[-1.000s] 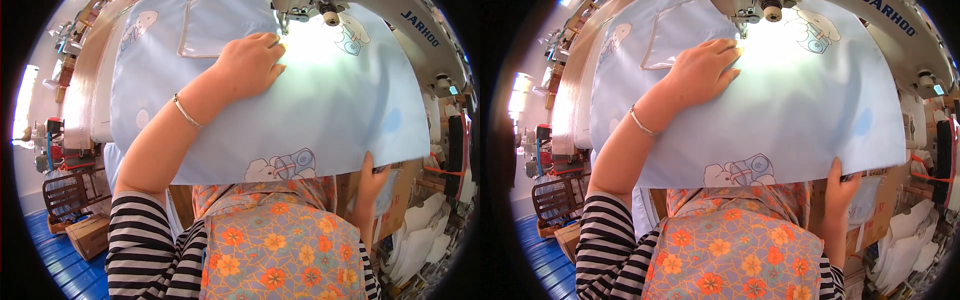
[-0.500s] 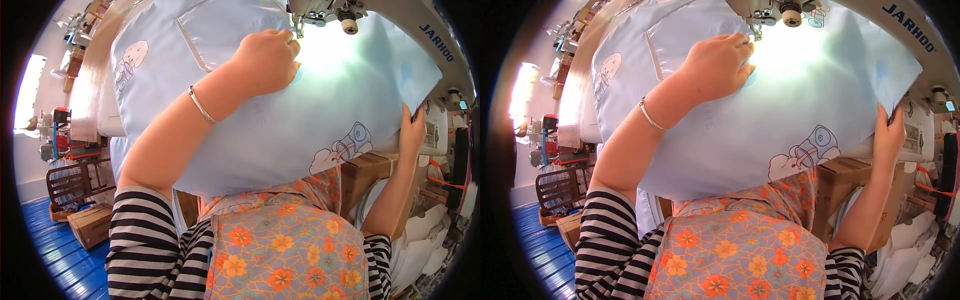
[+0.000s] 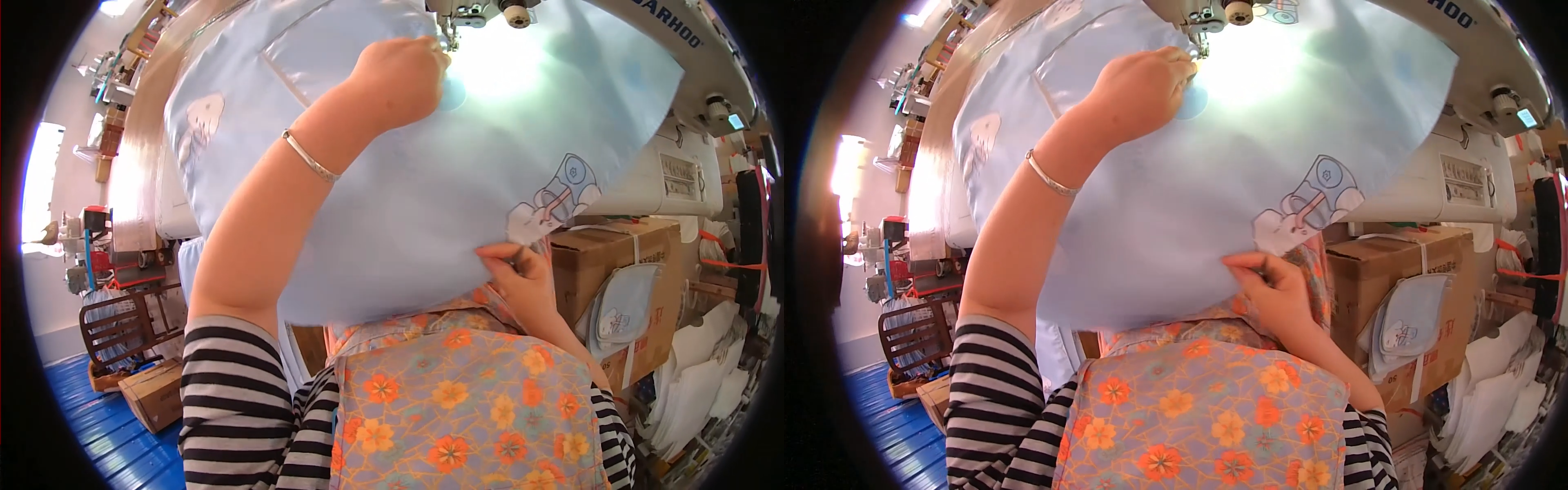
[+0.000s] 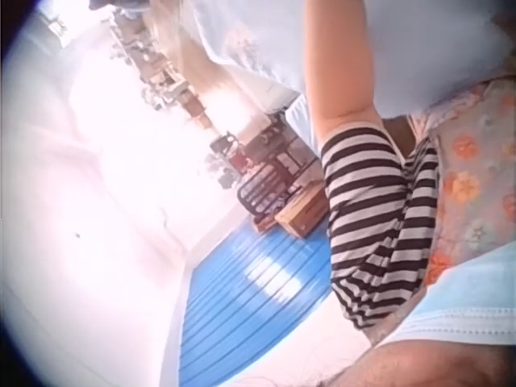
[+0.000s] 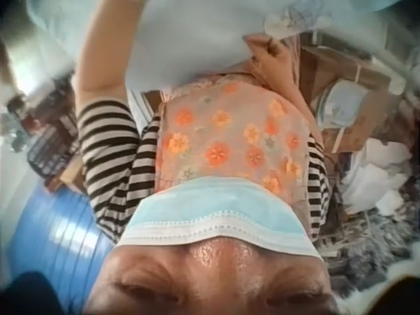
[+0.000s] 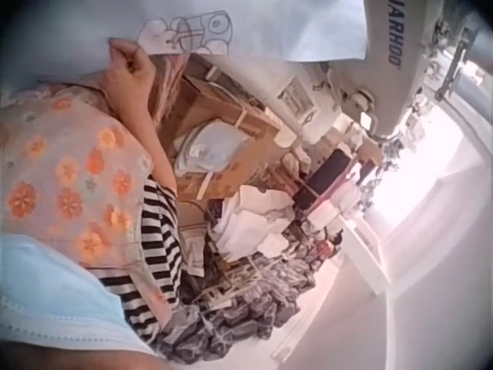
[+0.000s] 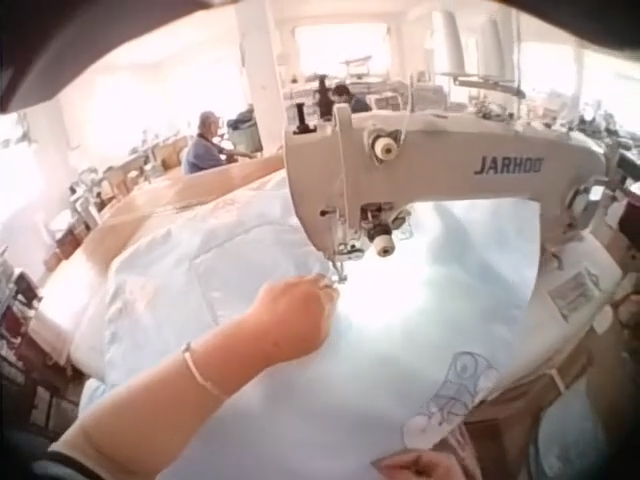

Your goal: Sewing pocket fabric pieces onto light blue textile panels using an industrial sewing machine.

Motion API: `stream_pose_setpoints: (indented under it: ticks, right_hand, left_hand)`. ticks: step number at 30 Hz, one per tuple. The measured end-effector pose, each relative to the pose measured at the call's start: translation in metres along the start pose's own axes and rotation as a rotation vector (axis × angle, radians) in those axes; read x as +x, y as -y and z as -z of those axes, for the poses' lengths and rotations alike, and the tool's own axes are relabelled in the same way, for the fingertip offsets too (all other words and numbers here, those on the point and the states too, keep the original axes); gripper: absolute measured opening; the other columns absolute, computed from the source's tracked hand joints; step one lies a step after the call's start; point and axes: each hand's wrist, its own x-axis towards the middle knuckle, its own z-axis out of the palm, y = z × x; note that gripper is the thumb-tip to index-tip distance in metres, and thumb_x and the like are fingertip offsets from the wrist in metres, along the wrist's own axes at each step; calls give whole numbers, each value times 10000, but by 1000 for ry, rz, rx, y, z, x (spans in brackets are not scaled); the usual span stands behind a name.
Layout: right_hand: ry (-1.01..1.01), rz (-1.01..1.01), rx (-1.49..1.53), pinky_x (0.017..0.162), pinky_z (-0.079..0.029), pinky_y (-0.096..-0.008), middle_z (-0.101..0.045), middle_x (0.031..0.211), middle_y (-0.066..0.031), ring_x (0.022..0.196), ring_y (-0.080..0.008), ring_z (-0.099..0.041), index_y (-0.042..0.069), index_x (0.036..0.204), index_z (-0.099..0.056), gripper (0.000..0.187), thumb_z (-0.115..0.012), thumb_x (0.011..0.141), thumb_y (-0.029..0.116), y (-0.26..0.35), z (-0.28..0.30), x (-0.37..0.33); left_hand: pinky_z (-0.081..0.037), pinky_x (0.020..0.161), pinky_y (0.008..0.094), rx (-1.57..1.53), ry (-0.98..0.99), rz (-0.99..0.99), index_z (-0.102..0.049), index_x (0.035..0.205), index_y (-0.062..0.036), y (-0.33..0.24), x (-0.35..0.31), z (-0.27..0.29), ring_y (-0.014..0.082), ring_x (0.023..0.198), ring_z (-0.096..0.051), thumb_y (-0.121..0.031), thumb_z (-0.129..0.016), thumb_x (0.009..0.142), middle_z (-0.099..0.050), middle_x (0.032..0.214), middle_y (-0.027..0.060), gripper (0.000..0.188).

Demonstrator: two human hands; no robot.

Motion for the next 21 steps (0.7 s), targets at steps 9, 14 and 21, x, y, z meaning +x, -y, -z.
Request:
stream_pose_setpoints:
  ticks: [9,14,21]
  right_hand:
    - [-257,338,-120,520,-340,-185,-600,786,39,579,-10,-434,23,1075,-677,189,-597,905,48,18,58,2]
    - [-435,333,-407,693,-455,-221,-655,907,12,761,-57,-561,26,1095,-682,215,-592,923,118,75,96,13]
    - [-416,415,-743,740,-441,-197,-659,954,23,831,-46,-559,14,1110,-678,242,-569,931,136,128,143,49]
  left_hand:
    - [-506,863,372,30,-32,-33,-647,1148,-61,-1,0,-1,261,1084,-583,-31,-470,844,-616,1164,73,353]
    - [-511,856,359,15,-48,-59,-658,1103,-60,-6,-4,-8,249,1075,-571,-57,-510,838,-614,1113,77,304]
    - [-490,818,370,-25,-314,-88,-669,983,-19,-13,-6,-32,244,989,-578,-108,-582,795,-624,1050,86,225]
